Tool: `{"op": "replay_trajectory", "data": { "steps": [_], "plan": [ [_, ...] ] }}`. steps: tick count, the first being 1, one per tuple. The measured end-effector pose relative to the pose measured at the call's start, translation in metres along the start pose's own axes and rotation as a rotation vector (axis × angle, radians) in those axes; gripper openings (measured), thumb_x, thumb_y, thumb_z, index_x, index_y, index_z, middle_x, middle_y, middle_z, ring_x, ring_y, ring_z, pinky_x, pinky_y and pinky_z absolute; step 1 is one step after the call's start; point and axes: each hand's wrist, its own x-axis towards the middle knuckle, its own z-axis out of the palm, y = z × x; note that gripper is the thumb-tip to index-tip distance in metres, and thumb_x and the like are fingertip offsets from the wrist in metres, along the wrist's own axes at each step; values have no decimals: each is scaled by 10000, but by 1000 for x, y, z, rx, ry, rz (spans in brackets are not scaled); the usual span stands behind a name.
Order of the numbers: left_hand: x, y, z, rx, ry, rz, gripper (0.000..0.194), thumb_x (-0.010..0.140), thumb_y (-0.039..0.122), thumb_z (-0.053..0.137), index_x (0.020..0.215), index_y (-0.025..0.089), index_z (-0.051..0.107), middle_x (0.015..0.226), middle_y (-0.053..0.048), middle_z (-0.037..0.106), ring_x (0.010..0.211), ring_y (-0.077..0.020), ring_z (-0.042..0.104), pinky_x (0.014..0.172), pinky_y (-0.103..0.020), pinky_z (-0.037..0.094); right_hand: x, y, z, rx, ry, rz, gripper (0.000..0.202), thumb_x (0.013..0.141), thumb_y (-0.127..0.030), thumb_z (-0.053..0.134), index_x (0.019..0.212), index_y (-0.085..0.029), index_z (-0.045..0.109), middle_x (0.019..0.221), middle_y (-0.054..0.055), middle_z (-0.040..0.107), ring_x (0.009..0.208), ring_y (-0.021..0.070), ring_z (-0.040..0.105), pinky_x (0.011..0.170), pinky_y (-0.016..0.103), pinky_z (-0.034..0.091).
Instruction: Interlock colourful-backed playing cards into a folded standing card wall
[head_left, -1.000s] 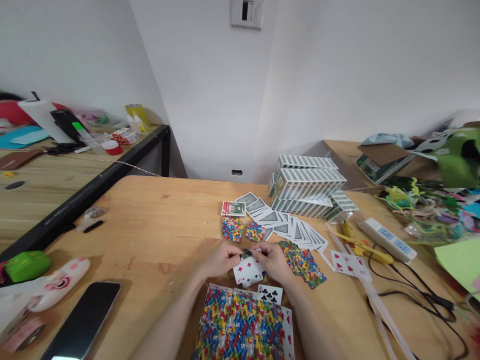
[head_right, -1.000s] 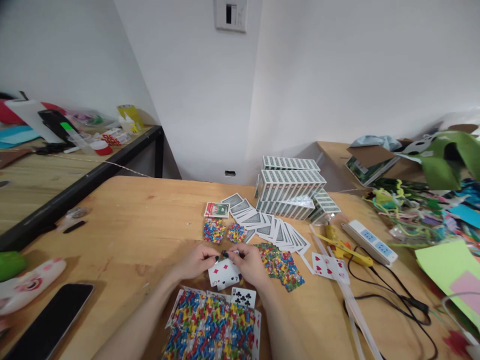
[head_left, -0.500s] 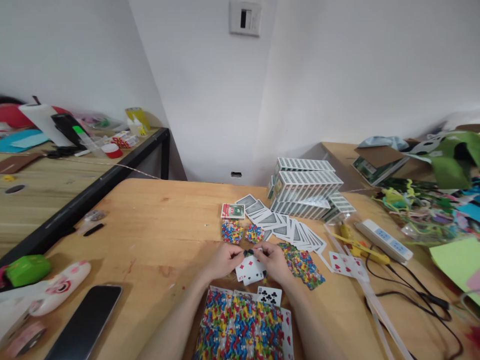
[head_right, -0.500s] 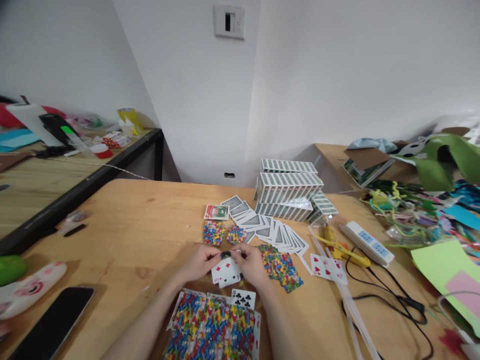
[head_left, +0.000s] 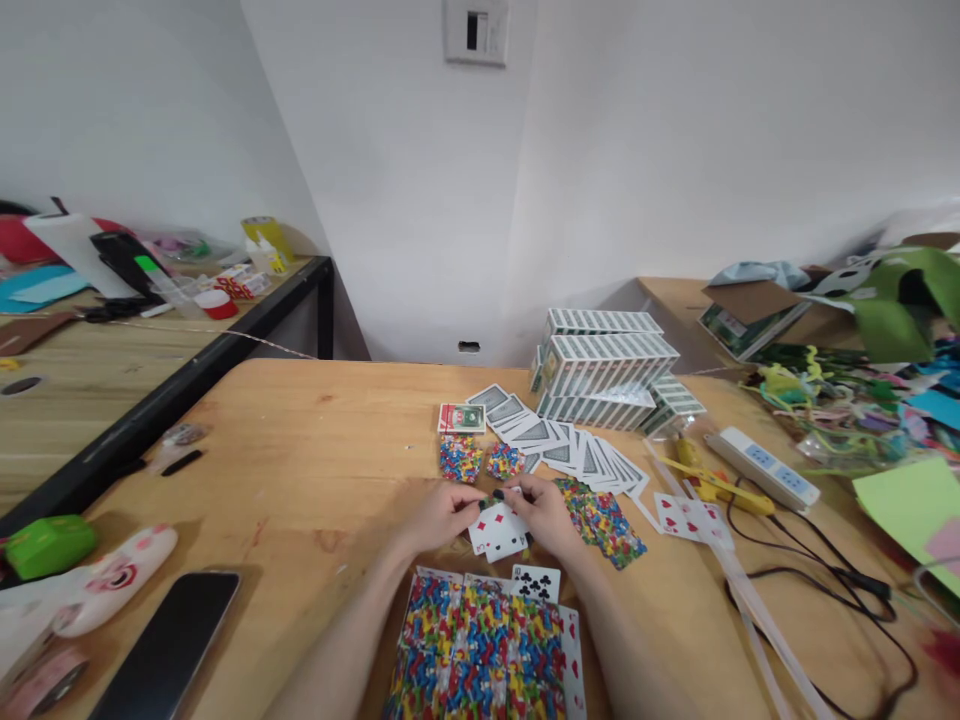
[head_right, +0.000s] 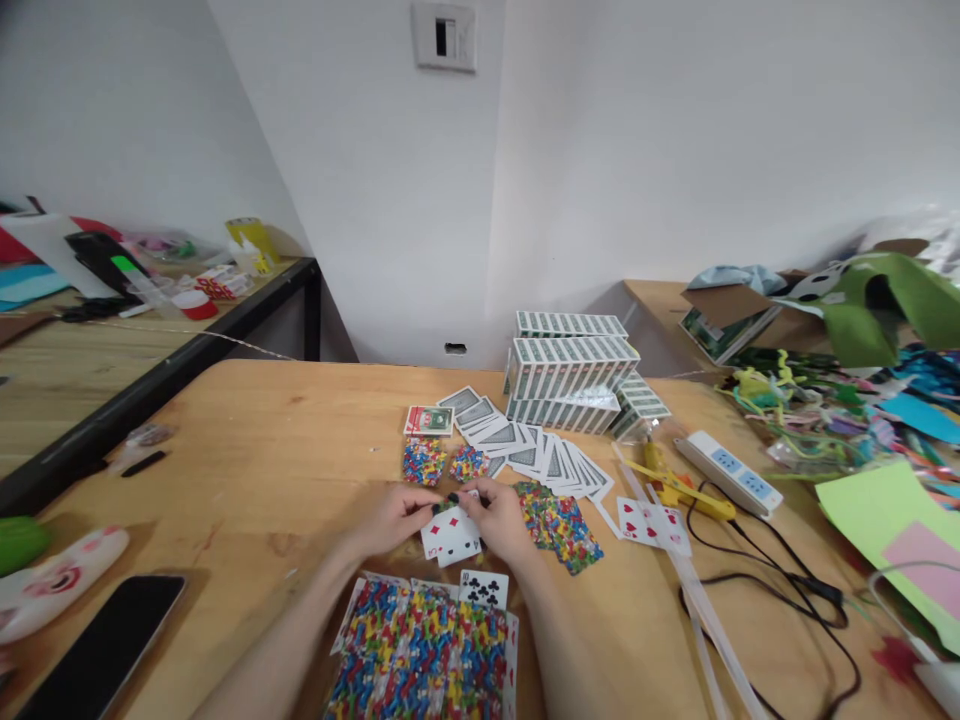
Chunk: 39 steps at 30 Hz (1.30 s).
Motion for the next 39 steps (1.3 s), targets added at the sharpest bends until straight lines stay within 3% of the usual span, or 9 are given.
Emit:
{"op": "replay_trajectory", "data": {
  "steps": [5, 11, 16, 21, 33, 39],
  "plan": [
    [2, 1, 2, 44, 86, -18, 227, 767, 256, 460, 645, 155, 622, 564, 23, 524, 520, -95, 421, 489, -186, 296, -1, -6, 4, -7, -16, -29, 204, 721, -360, 566, 711, -161, 614, 617, -3, 562, 541, 116, 468, 501, 217, 354],
    [2, 0, -1, 46, 88, -40, 245, 747, 222, 438, 583, 144, 604, 529, 25, 505, 499, -90, 408, 474, -186, 291, -1, -14, 6, 52, -85, -4, 160, 715, -314, 576, 712, -158, 614, 634, -7, 560, 555, 105, 470, 500, 205, 352],
    [-1, -2, -6, 52, 76, -56, 254, 701, 166, 414, 677, 130, 664, 576, 3, 575, 515, -99, 446, 477, -190, 304, -3, -17, 0, 168, -210, 168, 180, 693, -312, 586, 766, -155, 634, 568, -37, 555, 369, 54, 389, 374, 189, 295],
    [-2, -4, -7, 88, 47, -54, 335, 700, 137, 380, 818, 161, 693, 673, -4, 641, 525, -102, 479, 471, -188, 311, -4, -18, -5, 138, -203, 243, 205, 686, -248, 554, 808, -133, 673, 408, -62, 494, 313, 56, 369, 339, 180, 239],
    [-5, -8, -12, 85, 67, -36, 357, 691, 113, 402, 871, 204, 696, 833, -9, 692, 683, -139, 571, 584, -205, 393, -4, -13, -4, 174, -215, 168, 227, 696, -252, 549, 824, -115, 676, 406, -76, 428, 362, 46, 303, 375, 185, 217],
    [-4, -5, -8, -43, 212, -64, 242, 739, 257, 468, 844, 121, 639, 719, -33, 630, 587, -123, 510, 524, -212, 382, -7, -11, -8, 238, -162, 127, 285, 739, -380, 573, 833, -118, 630, 436, -75, 420, 391, 53, 324, 402, 190, 242]
  ]
}}
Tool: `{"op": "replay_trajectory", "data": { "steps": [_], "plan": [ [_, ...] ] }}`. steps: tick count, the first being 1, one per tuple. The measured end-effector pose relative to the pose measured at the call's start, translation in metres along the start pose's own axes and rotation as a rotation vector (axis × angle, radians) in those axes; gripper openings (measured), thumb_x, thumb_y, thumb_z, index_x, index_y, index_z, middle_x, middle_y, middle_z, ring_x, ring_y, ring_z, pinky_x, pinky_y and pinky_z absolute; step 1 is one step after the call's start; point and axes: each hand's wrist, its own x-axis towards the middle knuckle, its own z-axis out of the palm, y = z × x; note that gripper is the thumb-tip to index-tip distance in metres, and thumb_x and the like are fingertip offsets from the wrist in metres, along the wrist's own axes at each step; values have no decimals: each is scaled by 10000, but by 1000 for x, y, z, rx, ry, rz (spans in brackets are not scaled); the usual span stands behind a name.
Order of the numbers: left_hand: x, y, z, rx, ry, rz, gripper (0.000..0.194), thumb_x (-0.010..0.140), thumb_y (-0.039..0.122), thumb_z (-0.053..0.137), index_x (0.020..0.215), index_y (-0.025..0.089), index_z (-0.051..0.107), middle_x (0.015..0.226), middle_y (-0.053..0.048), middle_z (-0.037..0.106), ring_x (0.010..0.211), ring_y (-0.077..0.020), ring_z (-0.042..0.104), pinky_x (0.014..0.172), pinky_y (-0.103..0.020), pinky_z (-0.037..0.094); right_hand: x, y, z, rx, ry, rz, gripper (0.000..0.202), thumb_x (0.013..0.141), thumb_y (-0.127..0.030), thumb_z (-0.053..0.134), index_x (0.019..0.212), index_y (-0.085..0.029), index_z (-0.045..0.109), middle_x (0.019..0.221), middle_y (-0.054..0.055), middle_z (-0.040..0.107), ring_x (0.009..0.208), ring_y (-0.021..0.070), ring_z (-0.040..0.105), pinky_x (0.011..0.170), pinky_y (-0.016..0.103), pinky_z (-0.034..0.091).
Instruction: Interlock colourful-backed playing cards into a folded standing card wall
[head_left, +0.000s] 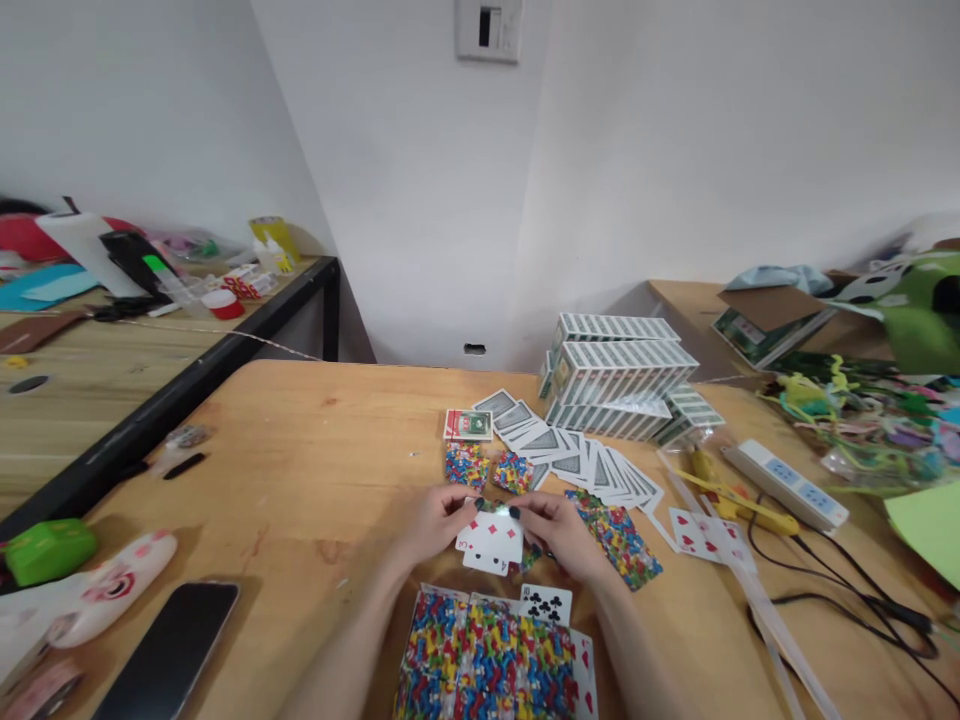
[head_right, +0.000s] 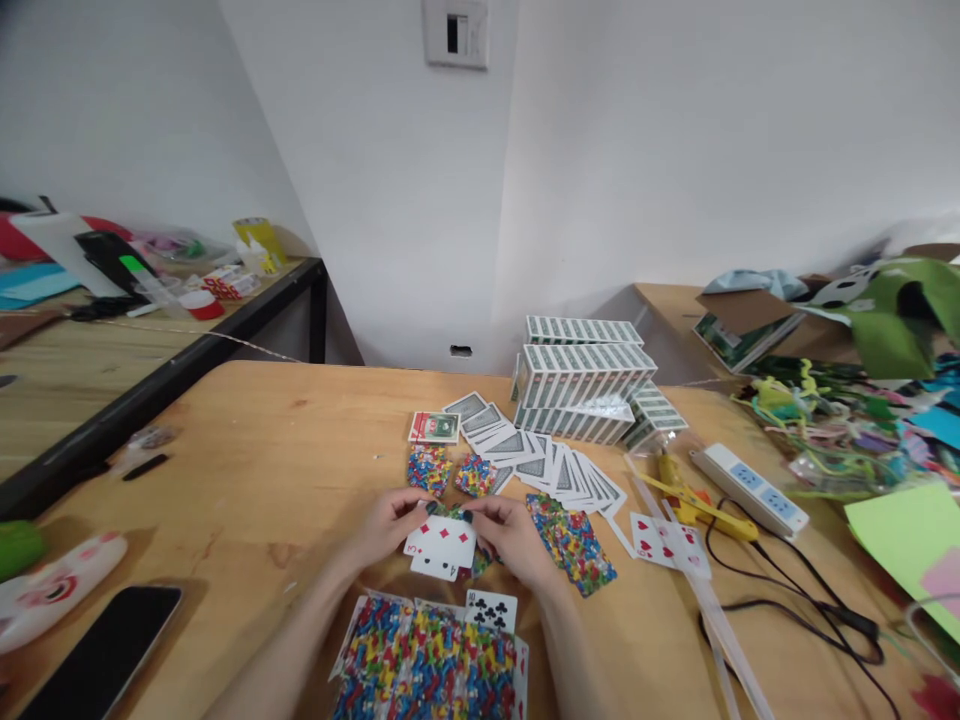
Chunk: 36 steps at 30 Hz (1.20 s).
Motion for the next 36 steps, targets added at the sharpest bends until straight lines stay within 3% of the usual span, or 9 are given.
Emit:
{"op": "replay_trajectory", "data": {
  "steps": [2, 5, 8, 13, 18, 25, 30, 36],
  "plan": [
    [0, 0, 3, 15, 30, -2, 223, 742, 289, 485, 805, 117, 612, 654, -11, 580, 563, -115, 483, 503, -204, 367, 1, 2, 1, 5, 20, -9, 300, 730, -418, 582, 812, -131, 606, 475, -67, 437, 409, 56, 339, 412, 192, 259],
    [-1, 0, 7, 48, -26, 10, 194, 775, 291, 452, 768, 142, 576, 604, 19, 520, 532, -103, 462, 482, -192, 343, 2, 2, 7, -33, 5, -10, 291, 717, -440, 585, 731, -151, 561, 547, -48, 462, 453, 66, 372, 435, 195, 288],
    [-1, 2, 10, 113, -49, 67, 189, 795, 280, 429, 698, 167, 545, 587, 31, 484, 542, -100, 444, 499, -190, 329, 4, -1, 15, -95, -40, -50, 229, 753, -376, 526, 667, -164, 523, 563, -47, 430, 499, 80, 378, 467, 196, 301],
    [-1, 4, 14, 196, 20, 127, 239, 783, 257, 429, 562, 169, 456, 542, 42, 417, 553, -98, 404, 535, -194, 311, 7, -7, 23, -172, -28, -56, 151, 717, -215, 441, 571, -180, 457, 544, -48, 381, 538, 96, 373, 491, 196, 303],
    [0, 1, 13, 185, 115, 107, 247, 765, 239, 411, 530, 165, 395, 520, 51, 337, 529, -89, 347, 501, -196, 264, 10, -3, 24, -173, -26, 5, 141, 674, -183, 407, 571, -177, 503, 478, -59, 377, 443, 83, 344, 427, 197, 269],
    [0, -3, 11, 129, 134, 97, 247, 752, 248, 426, 528, 165, 362, 525, 56, 308, 528, -81, 325, 492, -193, 247, 6, 3, 18, -103, -41, 140, 268, 683, -241, 399, 782, -145, 628, 321, -79, 382, 281, 83, 326, 324, 193, 195],
    [0, -4, 10, 71, 185, 65, 242, 767, 286, 398, 558, 178, 348, 522, 64, 289, 482, -74, 306, 459, -186, 243, 3, 7, 15, 28, 30, 115, 322, 702, -299, 398, 864, -117, 610, 290, -70, 421, 249, 89, 320, 313, 195, 177],
    [3, -2, 8, 40, 181, 55, 231, 768, 279, 401, 564, 178, 358, 511, 65, 291, 481, -77, 307, 456, -190, 232, 4, 7, 16, -28, 75, 40, 318, 752, -482, 480, 643, -184, 489, 368, -86, 370, 291, 65, 318, 328, 196, 181]
  ]
}}
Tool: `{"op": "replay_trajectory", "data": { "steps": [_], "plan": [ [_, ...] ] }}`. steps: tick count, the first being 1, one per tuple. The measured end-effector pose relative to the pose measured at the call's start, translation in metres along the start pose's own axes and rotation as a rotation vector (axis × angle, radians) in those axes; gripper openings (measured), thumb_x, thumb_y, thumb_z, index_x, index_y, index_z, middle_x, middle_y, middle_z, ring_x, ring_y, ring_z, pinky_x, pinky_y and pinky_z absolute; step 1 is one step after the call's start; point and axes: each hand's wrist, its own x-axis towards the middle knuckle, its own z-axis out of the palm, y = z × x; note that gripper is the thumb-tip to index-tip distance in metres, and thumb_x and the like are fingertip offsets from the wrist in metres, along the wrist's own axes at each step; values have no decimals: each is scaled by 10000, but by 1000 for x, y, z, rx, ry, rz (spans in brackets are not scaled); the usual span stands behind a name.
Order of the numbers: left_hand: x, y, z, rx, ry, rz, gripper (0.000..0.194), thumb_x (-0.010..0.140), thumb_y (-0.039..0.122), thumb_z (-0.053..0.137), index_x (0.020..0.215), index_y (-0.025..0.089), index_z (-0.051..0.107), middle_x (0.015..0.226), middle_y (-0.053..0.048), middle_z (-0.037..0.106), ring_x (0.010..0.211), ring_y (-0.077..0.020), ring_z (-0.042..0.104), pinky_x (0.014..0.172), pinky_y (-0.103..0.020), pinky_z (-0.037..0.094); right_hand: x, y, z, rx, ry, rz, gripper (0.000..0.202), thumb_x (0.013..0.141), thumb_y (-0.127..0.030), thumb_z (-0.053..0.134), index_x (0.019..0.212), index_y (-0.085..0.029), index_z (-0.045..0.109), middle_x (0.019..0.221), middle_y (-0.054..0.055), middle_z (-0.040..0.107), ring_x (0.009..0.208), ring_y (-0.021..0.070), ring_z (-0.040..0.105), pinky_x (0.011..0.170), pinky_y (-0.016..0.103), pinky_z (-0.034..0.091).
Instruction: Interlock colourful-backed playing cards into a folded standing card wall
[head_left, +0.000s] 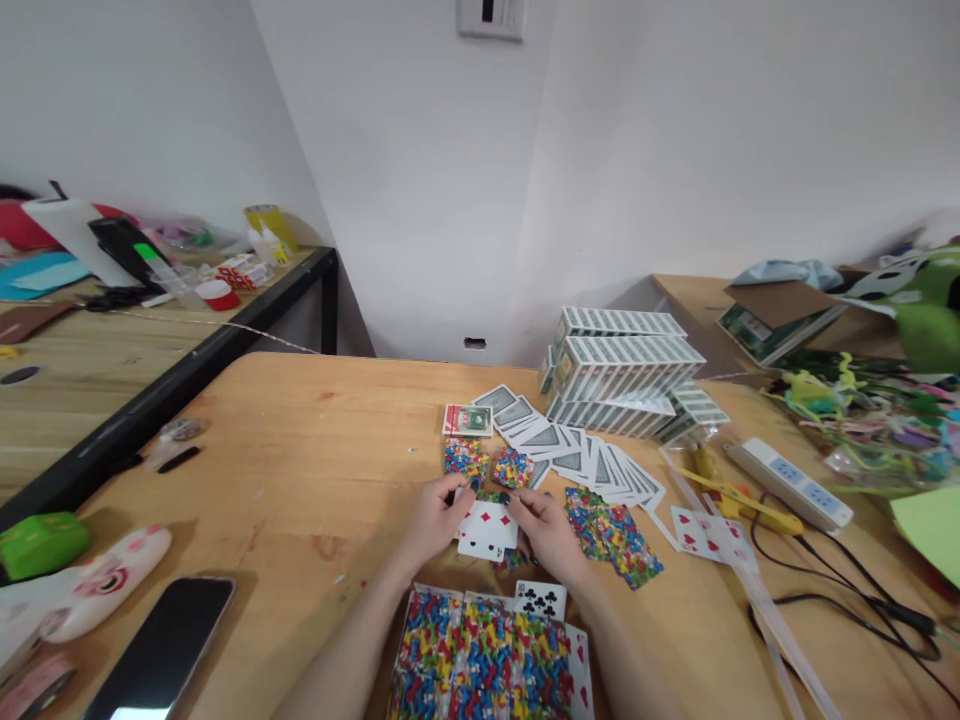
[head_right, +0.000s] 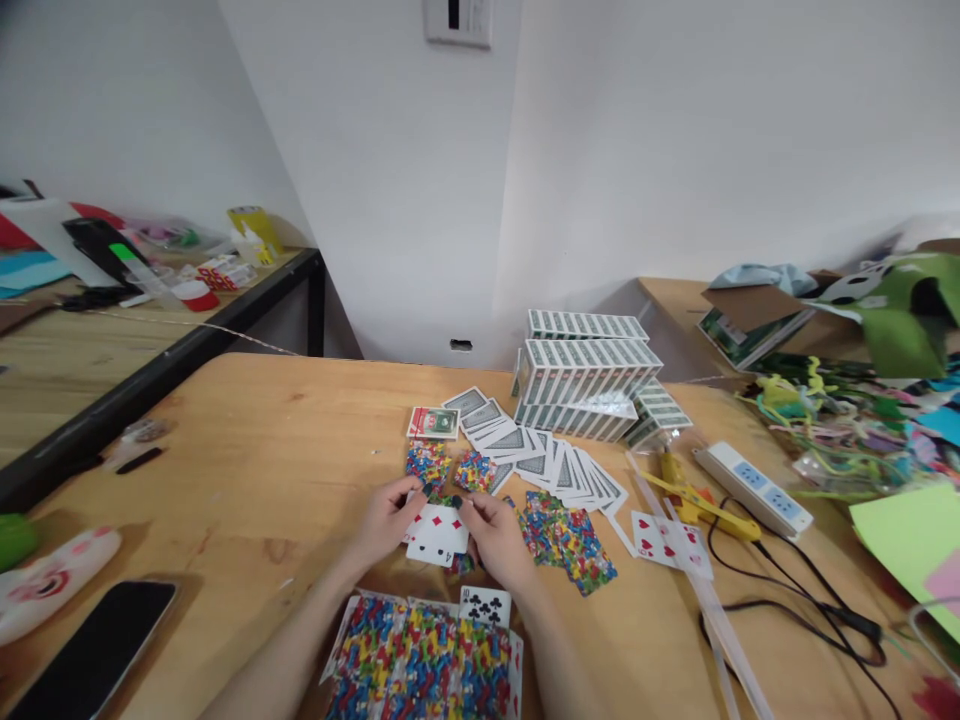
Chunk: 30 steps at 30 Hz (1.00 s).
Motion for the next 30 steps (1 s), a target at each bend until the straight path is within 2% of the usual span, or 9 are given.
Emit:
{"op": "replay_trajectory", "data": {
  "steps": [5, 8, 11, 17, 24, 30],
  "plan": [
    [-1, 4, -5, 5, -206, 37, 265, 748, 271, 460, 515, 154, 417, 504, 53, 354, 494, -75, 333, 466, -191, 238, 3, 0, 0, -20, 94, -91, 360, 718, -486, 532, 550, -180, 443, 491, -56, 347, 440, 78, 344, 421, 207, 261],
    [-1, 2, -7, 12, -269, 34, 273, 772, 260, 441, 524, 146, 447, 514, 48, 371, 493, -74, 334, 462, -193, 232, 3, 0, 0, -27, 90, -93, 362, 724, -497, 530, 573, -172, 480, 524, -42, 376, 478, 90, 355, 448, 215, 279],
    [-1, -1, -9, -3, -273, 15, 270, 778, 253, 437, 541, 136, 491, 530, 35, 419, 500, -78, 360, 467, -192, 258, 2, 1, 0, -50, 83, -99, 365, 740, -511, 516, 613, -169, 506, 541, -32, 393, 492, 97, 360, 449, 218, 280],
    [-2, 1, -11, -96, -308, -28, 234, 765, 260, 476, 761, 107, 652, 633, -17, 582, 541, -101, 463, 501, -196, 336, 3, 6, -2, -143, 127, -196, 345, 788, -477, 475, 636, -168, 504, 553, -27, 386, 519, 104, 368, 461, 213, 302],
    [0, -6, -8, -137, -296, -124, 240, 734, 215, 479, 803, 101, 678, 674, -38, 636, 551, -107, 501, 513, -195, 367, 5, 7, -4, -206, 141, -229, 327, 807, -441, 463, 645, -163, 522, 548, -29, 391, 519, 108, 374, 472, 215, 300],
    [0, -4, -9, -158, -314, -135, 229, 698, 169, 473, 766, 102, 682, 654, -33, 640, 537, -102, 497, 505, -191, 360, 4, 6, -4, -224, 127, -217, 368, 799, -482, 459, 620, -166, 520, 530, -31, 389, 502, 110, 375, 459, 217, 292]
  ]
}}
